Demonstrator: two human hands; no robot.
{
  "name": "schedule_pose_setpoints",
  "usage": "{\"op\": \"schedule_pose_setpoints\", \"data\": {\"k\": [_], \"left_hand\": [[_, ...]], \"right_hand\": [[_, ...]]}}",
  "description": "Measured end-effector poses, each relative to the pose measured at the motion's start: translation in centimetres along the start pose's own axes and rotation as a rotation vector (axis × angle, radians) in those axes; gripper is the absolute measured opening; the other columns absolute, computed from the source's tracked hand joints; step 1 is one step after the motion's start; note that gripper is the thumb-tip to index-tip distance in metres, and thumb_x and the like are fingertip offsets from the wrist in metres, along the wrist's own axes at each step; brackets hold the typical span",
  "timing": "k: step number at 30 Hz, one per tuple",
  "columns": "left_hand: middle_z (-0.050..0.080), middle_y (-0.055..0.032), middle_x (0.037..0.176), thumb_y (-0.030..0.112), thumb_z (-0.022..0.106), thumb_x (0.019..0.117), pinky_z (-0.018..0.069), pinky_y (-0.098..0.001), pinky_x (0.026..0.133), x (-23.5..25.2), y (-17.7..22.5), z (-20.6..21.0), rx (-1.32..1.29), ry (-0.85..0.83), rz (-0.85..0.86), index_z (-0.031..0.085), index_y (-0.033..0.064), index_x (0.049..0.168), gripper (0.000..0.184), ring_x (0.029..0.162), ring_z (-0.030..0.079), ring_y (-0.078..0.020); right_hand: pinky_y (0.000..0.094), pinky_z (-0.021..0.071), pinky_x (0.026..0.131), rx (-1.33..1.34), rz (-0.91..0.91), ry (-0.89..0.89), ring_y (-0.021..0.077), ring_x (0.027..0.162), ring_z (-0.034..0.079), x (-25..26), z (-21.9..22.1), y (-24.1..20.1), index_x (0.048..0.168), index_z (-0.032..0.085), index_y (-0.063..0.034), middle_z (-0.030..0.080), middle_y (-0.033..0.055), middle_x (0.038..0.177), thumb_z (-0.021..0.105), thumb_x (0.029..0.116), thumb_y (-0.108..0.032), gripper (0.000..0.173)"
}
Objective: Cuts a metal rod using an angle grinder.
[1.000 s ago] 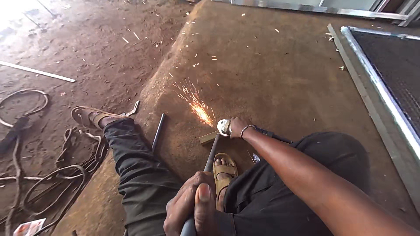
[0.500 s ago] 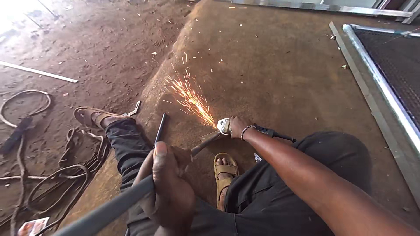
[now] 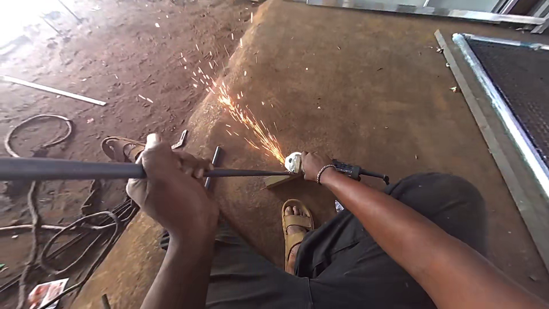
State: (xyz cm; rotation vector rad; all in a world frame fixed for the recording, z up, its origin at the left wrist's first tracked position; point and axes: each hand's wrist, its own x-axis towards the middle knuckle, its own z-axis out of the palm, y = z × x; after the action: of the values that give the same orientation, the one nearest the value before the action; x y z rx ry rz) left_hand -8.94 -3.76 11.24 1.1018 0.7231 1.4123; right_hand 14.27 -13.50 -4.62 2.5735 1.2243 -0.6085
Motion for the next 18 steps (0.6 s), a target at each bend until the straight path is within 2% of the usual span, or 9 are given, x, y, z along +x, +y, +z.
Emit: {"op": "schedule_pose_setpoints", "data": {"k": [7, 13, 18], "left_hand": [[0.035, 0.0084, 0.051, 0.021, 0.044, 0.1060, 0.0500, -0.0320, 0.051, 3.8, -0.7, 0.2, 0.038, 0.050, -0.070, 0.041, 0.0230, 0.073, 0.033, 0.043, 0.043, -0.0109], [0.034, 0.0092, 0.050, 0.021, 0.045, 0.1044, 0.0498, -0.0305, 0.050, 5.8, -1.3, 0.3, 0.066, 0.075, -0.096, 0.040, 0.0236, 0.074, 0.031, 0.042, 0.043, -0.0097], [0.035, 0.0086, 0.051, 0.022, 0.044, 0.1056, 0.0491, -0.0306, 0.050, 7.3, -2.0, 0.0, 0.071, 0.090, -0.113, 0.040, 0.0227, 0.076, 0.030, 0.043, 0.043, -0.0098]], "right_hand": [[0.0597, 0.0576, 0.078, -0.038, -0.041, 0.035, 0.0406, 0.101, 0.071, 0.4, 0.2, 0.3, 0.130, 0.056, -0.0014, 0.070, 0.0208, 0.110, 0.082, 0.0773, -0.021, 0.062], [0.0584, 0.0578, 0.080, -0.077, -0.081, 0.064, 0.0402, 0.103, 0.070, 1.0, 0.5, 0.7, 0.130, 0.056, -0.0005, 0.069, 0.0218, 0.112, 0.082, 0.0762, -0.020, 0.063], [0.0579, 0.0575, 0.078, -0.089, -0.079, 0.073, 0.0409, 0.099, 0.070, 1.4, 1.0, 1.3, 0.137, 0.052, -0.0012, 0.066, 0.0233, 0.118, 0.080, 0.0775, -0.018, 0.068]]}}
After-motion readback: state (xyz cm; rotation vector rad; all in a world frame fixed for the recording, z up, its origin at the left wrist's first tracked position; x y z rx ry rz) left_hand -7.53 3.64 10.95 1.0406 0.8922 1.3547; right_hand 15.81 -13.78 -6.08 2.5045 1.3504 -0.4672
